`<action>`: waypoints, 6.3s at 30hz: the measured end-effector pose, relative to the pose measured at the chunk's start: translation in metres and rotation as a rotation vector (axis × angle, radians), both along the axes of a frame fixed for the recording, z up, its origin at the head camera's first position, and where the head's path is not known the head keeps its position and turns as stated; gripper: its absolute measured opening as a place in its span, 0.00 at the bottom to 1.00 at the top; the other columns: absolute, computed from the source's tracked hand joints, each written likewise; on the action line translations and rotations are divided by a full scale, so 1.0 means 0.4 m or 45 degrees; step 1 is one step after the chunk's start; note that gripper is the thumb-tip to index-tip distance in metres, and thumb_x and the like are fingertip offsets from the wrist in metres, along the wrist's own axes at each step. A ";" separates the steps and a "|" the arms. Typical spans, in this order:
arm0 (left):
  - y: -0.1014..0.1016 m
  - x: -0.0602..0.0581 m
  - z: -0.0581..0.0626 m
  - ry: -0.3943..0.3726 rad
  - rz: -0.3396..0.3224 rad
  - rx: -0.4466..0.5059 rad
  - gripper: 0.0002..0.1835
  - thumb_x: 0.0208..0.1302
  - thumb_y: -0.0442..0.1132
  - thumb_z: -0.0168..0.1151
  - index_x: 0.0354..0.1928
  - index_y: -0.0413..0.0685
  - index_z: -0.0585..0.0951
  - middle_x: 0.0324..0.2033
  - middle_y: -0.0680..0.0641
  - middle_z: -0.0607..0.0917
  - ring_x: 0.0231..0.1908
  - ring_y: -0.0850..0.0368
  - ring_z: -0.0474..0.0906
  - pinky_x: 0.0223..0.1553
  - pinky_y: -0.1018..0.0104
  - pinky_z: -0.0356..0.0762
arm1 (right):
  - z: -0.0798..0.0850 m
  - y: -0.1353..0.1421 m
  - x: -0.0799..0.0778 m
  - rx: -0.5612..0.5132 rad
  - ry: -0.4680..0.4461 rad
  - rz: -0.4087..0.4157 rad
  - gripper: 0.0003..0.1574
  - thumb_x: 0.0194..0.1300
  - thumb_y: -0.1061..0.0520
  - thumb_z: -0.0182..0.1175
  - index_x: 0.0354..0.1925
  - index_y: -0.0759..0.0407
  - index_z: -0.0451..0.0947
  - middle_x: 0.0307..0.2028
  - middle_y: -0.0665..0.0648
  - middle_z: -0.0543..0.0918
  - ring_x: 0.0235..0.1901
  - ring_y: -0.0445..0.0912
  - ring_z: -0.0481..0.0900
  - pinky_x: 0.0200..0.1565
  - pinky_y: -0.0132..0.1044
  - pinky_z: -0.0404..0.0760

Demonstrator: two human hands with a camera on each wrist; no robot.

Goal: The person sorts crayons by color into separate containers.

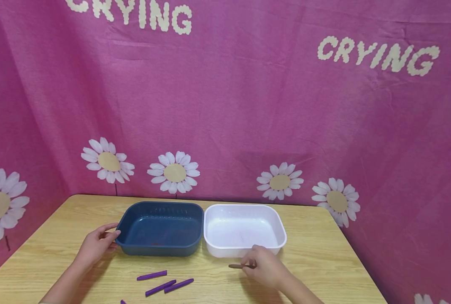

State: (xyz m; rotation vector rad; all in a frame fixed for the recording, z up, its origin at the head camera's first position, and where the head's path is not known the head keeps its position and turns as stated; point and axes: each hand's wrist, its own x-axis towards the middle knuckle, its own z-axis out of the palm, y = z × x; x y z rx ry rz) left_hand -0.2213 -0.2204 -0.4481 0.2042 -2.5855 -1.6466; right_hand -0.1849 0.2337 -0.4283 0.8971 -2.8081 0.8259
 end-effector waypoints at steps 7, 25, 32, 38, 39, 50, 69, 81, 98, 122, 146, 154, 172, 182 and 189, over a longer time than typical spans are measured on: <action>0.000 0.000 0.001 0.002 0.004 0.010 0.23 0.68 0.38 0.53 0.61 0.33 0.68 0.36 0.36 0.82 0.26 0.56 0.81 0.33 0.63 0.82 | 0.010 -0.010 -0.004 0.020 0.040 0.013 0.06 0.50 0.60 0.68 0.29 0.51 0.83 0.23 0.41 0.72 0.25 0.30 0.66 0.28 0.25 0.68; 0.001 0.003 0.007 0.029 -0.015 0.020 0.24 0.67 0.37 0.54 0.61 0.30 0.67 0.37 0.34 0.82 0.27 0.55 0.81 0.34 0.61 0.83 | 0.045 -0.049 -0.035 0.059 0.099 0.041 0.04 0.51 0.61 0.67 0.29 0.53 0.83 0.24 0.44 0.75 0.25 0.32 0.69 0.29 0.25 0.70; 0.003 0.001 0.004 0.021 -0.009 0.035 0.24 0.67 0.37 0.54 0.60 0.30 0.67 0.35 0.37 0.83 0.26 0.55 0.81 0.33 0.61 0.83 | 0.051 -0.072 -0.047 0.073 0.085 0.056 0.04 0.51 0.60 0.67 0.29 0.52 0.83 0.22 0.44 0.73 0.25 0.32 0.68 0.29 0.24 0.68; 0.003 0.000 0.002 0.010 0.000 0.025 0.23 0.67 0.37 0.53 0.61 0.32 0.68 0.36 0.37 0.82 0.27 0.55 0.81 0.33 0.62 0.83 | 0.065 -0.094 -0.054 0.063 0.053 0.063 0.03 0.52 0.60 0.67 0.29 0.53 0.83 0.23 0.45 0.74 0.25 0.32 0.68 0.29 0.25 0.69; 0.002 0.000 0.002 0.009 -0.001 0.020 0.23 0.67 0.37 0.53 0.61 0.32 0.68 0.36 0.36 0.82 0.27 0.56 0.81 0.33 0.62 0.83 | 0.068 -0.098 -0.055 0.060 0.053 0.061 0.03 0.52 0.60 0.66 0.29 0.53 0.83 0.23 0.45 0.74 0.25 0.32 0.68 0.29 0.25 0.68; 0.000 0.003 0.004 -0.003 -0.016 0.020 0.24 0.68 0.39 0.53 0.61 0.32 0.67 0.39 0.32 0.81 0.27 0.55 0.82 0.33 0.62 0.82 | 0.094 -0.144 -0.080 0.064 0.070 0.061 0.03 0.53 0.59 0.66 0.31 0.54 0.84 0.23 0.46 0.74 0.25 0.35 0.69 0.29 0.25 0.69; -0.002 0.001 0.003 0.002 -0.008 0.027 0.24 0.68 0.39 0.53 0.61 0.32 0.67 0.38 0.34 0.82 0.27 0.55 0.82 0.33 0.62 0.83 | 0.108 -0.230 -0.133 0.122 0.131 0.138 0.03 0.52 0.61 0.65 0.29 0.56 0.85 0.22 0.50 0.75 0.25 0.41 0.70 0.29 0.23 0.66; -0.002 -0.001 0.000 -0.002 -0.014 0.038 0.25 0.68 0.40 0.53 0.62 0.32 0.66 0.38 0.33 0.81 0.28 0.56 0.81 0.34 0.61 0.83 | 0.110 -0.300 -0.159 0.193 0.151 0.152 0.03 0.55 0.58 0.65 0.28 0.57 0.84 0.25 0.51 0.80 0.28 0.41 0.71 0.31 0.27 0.70; 0.000 0.001 0.000 -0.005 0.004 0.034 0.25 0.68 0.40 0.53 0.62 0.32 0.67 0.40 0.31 0.80 0.27 0.56 0.81 0.35 0.61 0.83 | 0.088 -0.402 -0.185 0.292 0.095 0.085 0.06 0.56 0.55 0.64 0.33 0.52 0.86 0.25 0.47 0.78 0.27 0.35 0.68 0.28 0.25 0.69; 0.003 0.000 0.002 -0.002 -0.011 0.050 0.24 0.68 0.39 0.53 0.61 0.32 0.67 0.38 0.34 0.81 0.27 0.56 0.81 0.34 0.62 0.83 | 0.063 -0.452 -0.188 0.272 0.026 -0.037 0.08 0.56 0.53 0.64 0.35 0.52 0.86 0.29 0.50 0.78 0.30 0.39 0.75 0.35 0.29 0.75; 0.002 -0.001 0.003 0.005 -0.011 0.009 0.24 0.68 0.39 0.52 0.61 0.32 0.67 0.39 0.31 0.81 0.27 0.56 0.81 0.33 0.62 0.82 | 0.081 -0.329 -0.209 -0.145 -0.101 -0.087 0.10 0.57 0.56 0.63 0.37 0.60 0.85 0.29 0.52 0.82 0.25 0.37 0.70 0.29 0.28 0.71; 0.001 0.000 0.001 0.013 -0.011 0.008 0.24 0.68 0.39 0.53 0.61 0.31 0.67 0.39 0.31 0.80 0.27 0.55 0.82 0.33 0.60 0.83 | 0.091 -0.280 -0.198 -0.239 -0.073 -0.125 0.09 0.55 0.58 0.65 0.35 0.62 0.84 0.28 0.53 0.82 0.25 0.39 0.72 0.29 0.28 0.71; 0.000 0.006 0.003 0.001 -0.007 0.008 0.25 0.67 0.41 0.55 0.60 0.32 0.68 0.39 0.34 0.82 0.28 0.55 0.82 0.32 0.62 0.82 | 0.085 -0.121 -0.193 -0.268 -0.092 -0.286 0.12 0.55 0.58 0.65 0.37 0.63 0.83 0.28 0.53 0.82 0.25 0.39 0.72 0.29 0.29 0.71; 0.000 0.006 0.004 0.013 0.002 0.003 0.25 0.66 0.41 0.56 0.60 0.32 0.68 0.39 0.35 0.82 0.27 0.55 0.82 0.31 0.63 0.82 | 0.087 -0.008 -0.183 -0.249 -0.050 -0.414 0.11 0.56 0.58 0.64 0.37 0.63 0.83 0.30 0.54 0.83 0.27 0.38 0.73 0.32 0.30 0.73; -0.003 0.006 0.001 0.018 0.001 -0.010 0.26 0.66 0.42 0.56 0.60 0.31 0.68 0.37 0.36 0.82 0.28 0.55 0.82 0.30 0.65 0.81 | 0.088 0.069 -0.169 -0.273 -0.082 -0.512 0.12 0.58 0.57 0.64 0.38 0.64 0.82 0.32 0.57 0.82 0.29 0.41 0.74 0.32 0.32 0.73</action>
